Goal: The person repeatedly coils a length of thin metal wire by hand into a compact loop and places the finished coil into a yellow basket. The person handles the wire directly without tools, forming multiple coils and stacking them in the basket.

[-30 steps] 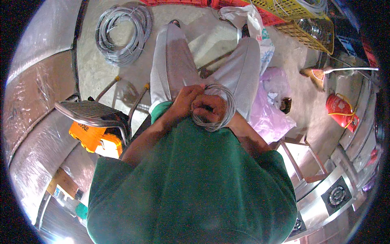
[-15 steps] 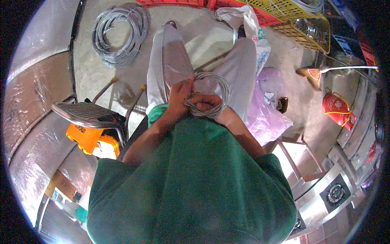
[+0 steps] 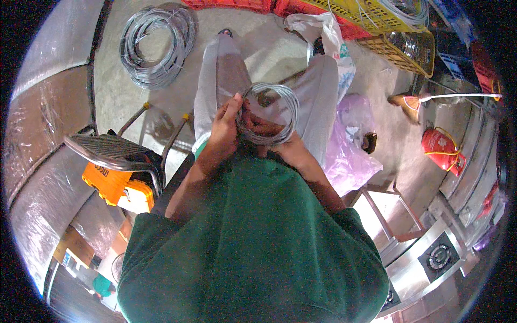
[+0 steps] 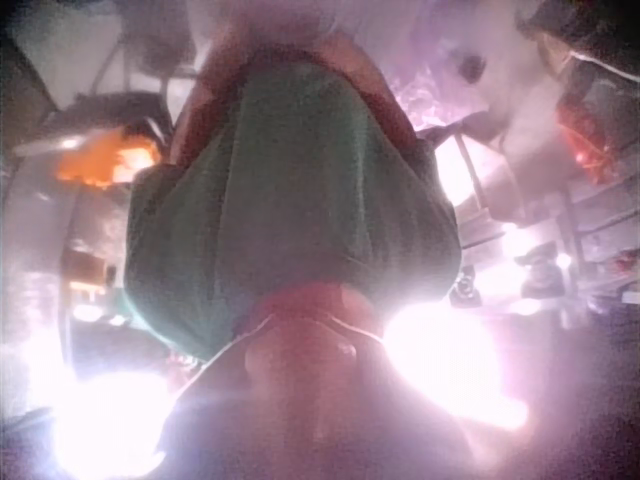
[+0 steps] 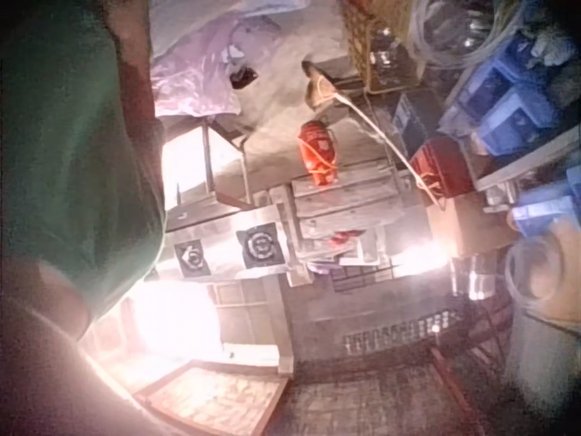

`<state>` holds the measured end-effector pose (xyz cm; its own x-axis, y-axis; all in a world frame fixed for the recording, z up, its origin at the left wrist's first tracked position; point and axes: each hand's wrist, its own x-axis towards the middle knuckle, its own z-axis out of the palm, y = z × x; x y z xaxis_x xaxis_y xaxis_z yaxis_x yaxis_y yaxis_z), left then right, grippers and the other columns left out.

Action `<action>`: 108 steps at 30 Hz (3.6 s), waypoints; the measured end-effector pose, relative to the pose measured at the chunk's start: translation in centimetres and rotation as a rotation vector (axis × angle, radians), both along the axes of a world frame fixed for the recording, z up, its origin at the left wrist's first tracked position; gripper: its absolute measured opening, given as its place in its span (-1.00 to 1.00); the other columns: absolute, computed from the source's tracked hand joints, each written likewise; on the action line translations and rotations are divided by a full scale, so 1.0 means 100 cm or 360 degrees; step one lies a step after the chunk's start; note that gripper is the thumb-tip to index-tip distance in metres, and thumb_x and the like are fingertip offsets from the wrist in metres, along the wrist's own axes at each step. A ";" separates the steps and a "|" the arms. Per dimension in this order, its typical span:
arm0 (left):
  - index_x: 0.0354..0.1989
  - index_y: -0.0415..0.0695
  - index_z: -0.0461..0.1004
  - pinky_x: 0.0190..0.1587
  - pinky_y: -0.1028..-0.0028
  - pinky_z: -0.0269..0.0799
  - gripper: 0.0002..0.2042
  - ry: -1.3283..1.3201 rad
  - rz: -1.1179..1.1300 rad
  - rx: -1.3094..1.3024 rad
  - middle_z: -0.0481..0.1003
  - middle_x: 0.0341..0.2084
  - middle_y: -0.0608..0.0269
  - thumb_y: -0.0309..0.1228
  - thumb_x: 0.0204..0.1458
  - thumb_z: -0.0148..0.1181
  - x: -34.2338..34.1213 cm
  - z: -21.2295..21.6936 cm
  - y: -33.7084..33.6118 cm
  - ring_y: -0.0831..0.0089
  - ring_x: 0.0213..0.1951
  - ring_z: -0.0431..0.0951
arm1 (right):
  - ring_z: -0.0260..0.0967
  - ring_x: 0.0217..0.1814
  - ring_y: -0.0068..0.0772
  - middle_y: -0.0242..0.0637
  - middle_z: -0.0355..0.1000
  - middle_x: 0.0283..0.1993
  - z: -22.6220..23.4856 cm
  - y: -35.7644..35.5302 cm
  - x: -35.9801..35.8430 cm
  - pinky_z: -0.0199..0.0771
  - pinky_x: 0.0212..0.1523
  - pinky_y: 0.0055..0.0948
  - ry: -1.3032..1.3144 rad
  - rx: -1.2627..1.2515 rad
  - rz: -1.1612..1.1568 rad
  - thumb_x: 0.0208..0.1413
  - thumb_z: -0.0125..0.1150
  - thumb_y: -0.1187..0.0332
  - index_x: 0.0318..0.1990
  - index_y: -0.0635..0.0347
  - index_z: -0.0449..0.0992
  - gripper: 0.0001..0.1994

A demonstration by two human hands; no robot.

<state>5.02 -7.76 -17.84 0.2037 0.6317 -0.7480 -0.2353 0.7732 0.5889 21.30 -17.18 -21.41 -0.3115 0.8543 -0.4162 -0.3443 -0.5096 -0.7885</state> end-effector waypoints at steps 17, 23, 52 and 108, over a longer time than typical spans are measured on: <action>-0.11 -0.15 0.48 -0.42 0.44 0.30 -0.35 -0.0371 -0.0263 0.0165 0.43 -0.54 0.31 0.23 0.23 -0.29 -0.027 -0.027 0.062 0.48 -0.52 0.41 | 0.27 -0.40 -0.62 -0.45 0.42 -0.41 0.056 0.144 0.056 0.28 -0.39 -0.54 -0.0783 0.0445 0.0738 0.33 -0.02 0.09 -0.16 0.20 0.46 -0.67; 0.06 -0.18 0.45 0.00 0.32 0.35 -0.42 0.0362 0.0128 0.0443 0.53 -0.12 0.19 0.12 0.26 -0.18 -0.070 -0.051 0.069 0.41 -0.07 0.47 | 0.30 -0.41 -0.56 -0.38 0.39 -0.48 0.007 0.263 0.040 0.30 -0.42 -0.50 -0.1229 0.0568 0.0598 0.30 -0.02 -0.01 -0.27 0.20 0.41 -0.60; -0.21 -0.21 0.53 -0.20 0.20 0.46 -0.69 0.1495 -0.0659 0.1058 0.57 -0.36 -0.07 -0.18 0.15 0.11 -0.040 -0.063 0.065 -0.04 -0.29 0.58 | 0.52 -0.22 -0.09 -0.01 0.51 -0.30 -0.007 0.341 0.212 0.49 -0.22 -0.19 -0.2451 0.0935 -0.1211 0.10 0.16 0.33 -0.17 0.22 0.56 -0.79; -0.10 -0.22 0.51 -0.12 0.20 0.45 -0.67 0.1523 -0.0691 0.1177 0.57 -0.25 -0.05 -0.19 0.19 0.09 -0.045 -0.053 0.057 0.06 -0.20 0.58 | 0.53 -0.27 -0.04 -0.01 0.55 -0.26 0.436 0.235 0.499 0.48 -0.17 -0.15 -0.3101 0.0274 -0.2148 0.15 0.02 0.15 -0.18 0.28 0.56 -0.65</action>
<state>0.55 -2.05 -23.10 0.0753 0.9745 -0.2116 0.7047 0.0981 0.7027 71.24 6.33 22.19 0.7364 0.2140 0.6418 0.6004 -0.6441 -0.4741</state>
